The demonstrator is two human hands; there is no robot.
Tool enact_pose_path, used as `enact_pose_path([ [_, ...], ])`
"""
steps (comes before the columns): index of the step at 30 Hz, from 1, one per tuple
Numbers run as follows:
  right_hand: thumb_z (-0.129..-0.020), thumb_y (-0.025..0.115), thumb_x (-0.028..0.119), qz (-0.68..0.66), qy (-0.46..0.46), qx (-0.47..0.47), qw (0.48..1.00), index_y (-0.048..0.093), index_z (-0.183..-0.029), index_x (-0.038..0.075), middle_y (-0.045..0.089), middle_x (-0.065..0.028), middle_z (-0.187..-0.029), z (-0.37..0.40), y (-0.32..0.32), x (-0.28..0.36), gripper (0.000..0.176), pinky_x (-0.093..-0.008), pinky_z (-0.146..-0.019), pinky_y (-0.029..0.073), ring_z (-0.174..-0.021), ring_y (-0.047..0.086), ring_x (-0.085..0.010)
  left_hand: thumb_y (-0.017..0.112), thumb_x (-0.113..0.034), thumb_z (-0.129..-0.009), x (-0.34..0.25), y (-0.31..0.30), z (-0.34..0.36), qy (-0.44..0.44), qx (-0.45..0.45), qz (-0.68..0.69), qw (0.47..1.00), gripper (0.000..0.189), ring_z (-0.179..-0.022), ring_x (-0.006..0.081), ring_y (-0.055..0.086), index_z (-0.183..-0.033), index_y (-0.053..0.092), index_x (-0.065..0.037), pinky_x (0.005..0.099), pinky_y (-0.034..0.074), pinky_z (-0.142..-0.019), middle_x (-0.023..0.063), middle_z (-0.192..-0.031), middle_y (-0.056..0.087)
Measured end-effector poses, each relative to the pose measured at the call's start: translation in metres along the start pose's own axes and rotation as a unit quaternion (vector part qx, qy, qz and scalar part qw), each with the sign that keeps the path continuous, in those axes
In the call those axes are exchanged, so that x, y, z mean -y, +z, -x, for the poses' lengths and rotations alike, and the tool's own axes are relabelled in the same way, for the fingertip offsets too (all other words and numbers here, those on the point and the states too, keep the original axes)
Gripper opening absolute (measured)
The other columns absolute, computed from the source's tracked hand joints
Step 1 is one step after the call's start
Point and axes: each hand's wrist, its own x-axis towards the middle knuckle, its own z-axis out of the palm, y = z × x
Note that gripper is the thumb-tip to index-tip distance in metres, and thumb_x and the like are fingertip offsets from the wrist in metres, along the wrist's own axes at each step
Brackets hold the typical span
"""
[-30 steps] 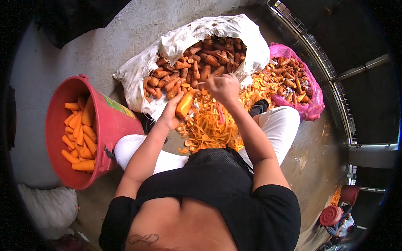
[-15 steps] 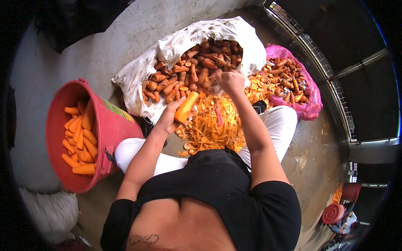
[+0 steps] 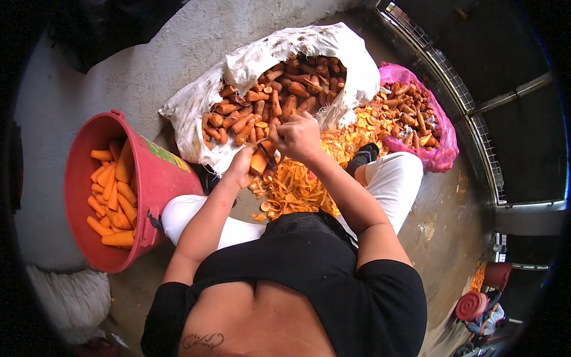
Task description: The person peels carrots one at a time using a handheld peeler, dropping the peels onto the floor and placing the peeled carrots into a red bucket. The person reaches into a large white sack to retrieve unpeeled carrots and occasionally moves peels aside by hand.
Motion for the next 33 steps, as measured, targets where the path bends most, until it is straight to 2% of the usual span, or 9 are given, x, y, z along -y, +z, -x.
enact_pose_path([
  [8, -0.077, 0.063, 0.014, -0.02, -0.009, -0.003, 1.0, 0.059, -0.049, 0.011, 0.051, -0.0018, -0.045, 0.004, 0.001, -0.008, 0.028, -0.0311, -0.054, 0.039, -0.046, 0.047, -0.0175, 0.033, -0.024, -0.096, 0.008, -0.007, -0.008, 0.129, -0.019, -0.213, 0.968, 0.034, -0.053, 0.0177, 0.061, -0.108, 0.057, -0.003, 0.027, 0.048, -0.043, 0.0092, -0.075, 0.061],
  [13, -0.079, 0.062, 0.017, 0.005, 0.018, 0.024, 1.0, 0.063, -0.049, 0.016, 0.05, 0.0014, -0.042, 0.005, 0.002, -0.014, 0.029, -0.0302, -0.053, 0.039, -0.045, 0.046, -0.0114, 0.036, -0.027, -0.097, 0.0, 0.003, 0.004, 0.07, -0.006, -0.151, 0.986, 0.033, -0.05, 0.0157, 0.058, -0.101, 0.057, -0.002, 0.0249, 0.045, -0.041, 0.0088, -0.069, 0.06],
  [14, -0.089, 0.052, 0.029, 0.03, 0.05, 0.042, 0.997, 0.059, -0.046, 0.02, 0.046, 0.0046, -0.041, 0.002, -0.002, -0.021, 0.044, -0.0276, -0.057, 0.04, -0.043, 0.039, -0.0073, 0.036, -0.029, -0.097, -0.002, 0.005, 0.008, 0.062, 0.015, -0.137, 0.988, 0.034, -0.05, 0.0155, 0.058, -0.101, 0.056, -0.001, 0.0249, 0.045, -0.04, 0.0093, -0.069, 0.06],
  [16, -0.091, 0.049, 0.032, 0.138, 0.151, 0.067, 0.977, 0.062, -0.049, 0.02, 0.047, 0.0032, -0.041, 0.002, -0.001, -0.063, 0.045, -0.0282, -0.06, 0.042, -0.041, 0.041, -0.0082, 0.037, -0.033, -0.098, -0.004, 0.008, 0.015, 0.045, 0.061, -0.112, 0.991, 0.037, -0.049, 0.0152, 0.058, -0.101, 0.055, -0.001, 0.025, 0.044, -0.04, 0.0102, -0.07, 0.06],
  [19, -0.088, 0.052, 0.035, 0.223, 0.173, 0.022, 0.959, 0.062, -0.047, 0.012, 0.048, -0.0017, -0.039, 0.022, -0.002, -0.116, 0.048, -0.0331, -0.061, 0.045, -0.039, 0.045, -0.0154, 0.037, -0.037, -0.098, -0.012, 0.014, 0.024, 0.016, 0.084, -0.069, 0.994, 0.04, -0.05, 0.0153, 0.058, -0.107, 0.052, -0.001, 0.0247, 0.046, -0.043, 0.0116, -0.074, 0.06],
  [23, -0.093, 0.047, 0.037, 0.07, 0.295, 0.124, 0.945, 0.061, -0.051, 0.018, 0.045, 0.0044, -0.041, 0.012, -0.02, -0.064, 0.048, -0.0294, -0.069, 0.044, -0.041, 0.037, -0.0072, 0.037, -0.04, -0.098, -0.009, 0.011, 0.014, 0.007, 0.047, -0.017, 0.999, 0.043, -0.055, 0.0163, 0.059, -0.111, 0.051, -0.001, 0.0254, 0.048, -0.043, 0.0105, -0.079, 0.061],
  [28, -0.084, 0.06, 0.024, -0.016, 0.051, 0.023, 0.998, 0.068, -0.054, 0.016, 0.05, 0.0029, -0.042, 0.008, -0.008, 0.001, 0.032, -0.0301, -0.059, 0.041, -0.044, 0.041, -0.0107, 0.042, -0.036, -0.096, -0.008, 0.011, 0.014, 0.031, 0.0, -0.024, 0.999, 0.035, -0.056, 0.017, 0.06, -0.102, 0.056, -0.004, 0.0258, 0.047, -0.041, 0.0058, -0.075, 0.06],
  [31, -0.083, 0.06, 0.021, -0.018, -0.017, 0.007, 1.0, 0.065, -0.051, 0.016, 0.053, 0.0036, -0.043, 0.001, -0.006, 0.009, 0.033, -0.031, -0.058, 0.043, -0.043, 0.043, -0.011, 0.045, -0.035, -0.095, -0.01, 0.011, 0.017, 0.036, 0.001, -0.028, 0.999, 0.033, -0.053, 0.015, 0.059, -0.101, 0.058, -0.005, 0.0244, 0.044, -0.037, 0.0042, -0.074, 0.06],
  [33, -0.082, 0.058, 0.022, 0.029, 0.018, 0.006, 0.999, 0.059, -0.046, 0.016, 0.05, 0.005, -0.042, 0.0, -0.002, -0.012, 0.037, -0.0289, -0.057, 0.041, -0.042, 0.044, -0.0096, 0.044, -0.035, -0.095, -0.011, 0.013, 0.02, 0.06, 0.023, -0.013, 0.998, 0.035, -0.05, 0.0138, 0.058, -0.1, 0.057, -0.004, 0.0231, 0.041, -0.035, 0.0056, -0.074, 0.06],
])
